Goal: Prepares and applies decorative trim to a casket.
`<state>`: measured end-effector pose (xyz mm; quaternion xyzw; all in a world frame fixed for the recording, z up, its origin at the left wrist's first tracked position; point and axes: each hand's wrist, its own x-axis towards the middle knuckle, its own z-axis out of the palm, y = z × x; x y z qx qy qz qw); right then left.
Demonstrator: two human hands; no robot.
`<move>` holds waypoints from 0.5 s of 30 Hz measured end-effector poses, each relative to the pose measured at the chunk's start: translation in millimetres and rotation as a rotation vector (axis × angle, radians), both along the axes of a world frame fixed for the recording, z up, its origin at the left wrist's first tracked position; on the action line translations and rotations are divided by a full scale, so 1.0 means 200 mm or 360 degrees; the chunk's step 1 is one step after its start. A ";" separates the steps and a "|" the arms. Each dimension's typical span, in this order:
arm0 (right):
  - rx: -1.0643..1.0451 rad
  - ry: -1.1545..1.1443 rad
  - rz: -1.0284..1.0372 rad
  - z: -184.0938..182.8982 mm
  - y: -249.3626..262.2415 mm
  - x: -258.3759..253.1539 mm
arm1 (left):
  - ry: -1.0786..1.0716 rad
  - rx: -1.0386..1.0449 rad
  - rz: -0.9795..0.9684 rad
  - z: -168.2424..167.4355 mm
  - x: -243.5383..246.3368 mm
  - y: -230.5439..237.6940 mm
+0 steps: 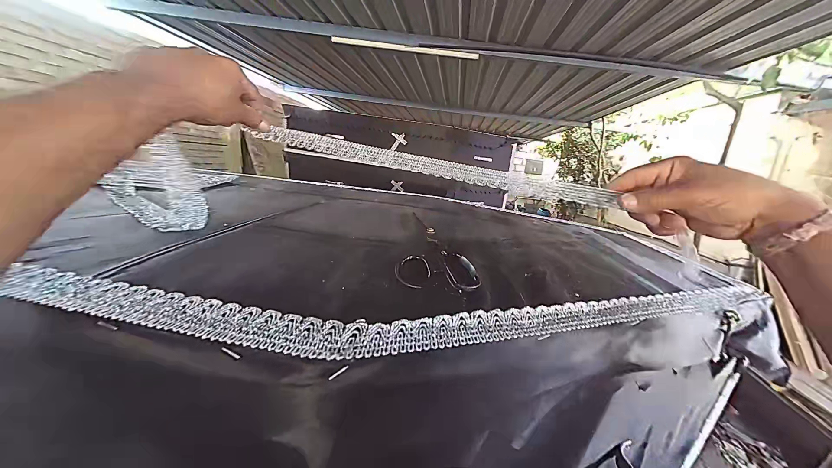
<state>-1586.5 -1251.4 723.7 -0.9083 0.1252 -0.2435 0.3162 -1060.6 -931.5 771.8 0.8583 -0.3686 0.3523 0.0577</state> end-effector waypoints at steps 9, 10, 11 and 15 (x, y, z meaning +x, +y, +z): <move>-0.0462 0.0181 -0.0547 -0.01 -0.13 0.56 | 0.0084 -0.0086 0.0745 -0.18 -0.29 -0.36; -0.0450 0.0218 -0.0614 -0.03 -0.10 0.64 | 0.0005 -0.0053 0.0619 -0.19 -0.38 -0.42; -0.0416 0.0273 -0.0637 -0.04 -0.06 0.70 | -0.0082 -0.0048 0.0405 -0.18 -0.48 -0.47; -0.0203 0.0372 -0.0373 0.00 0.04 0.81 | 0.0118 -0.0099 -0.0911 -0.13 -0.83 -0.72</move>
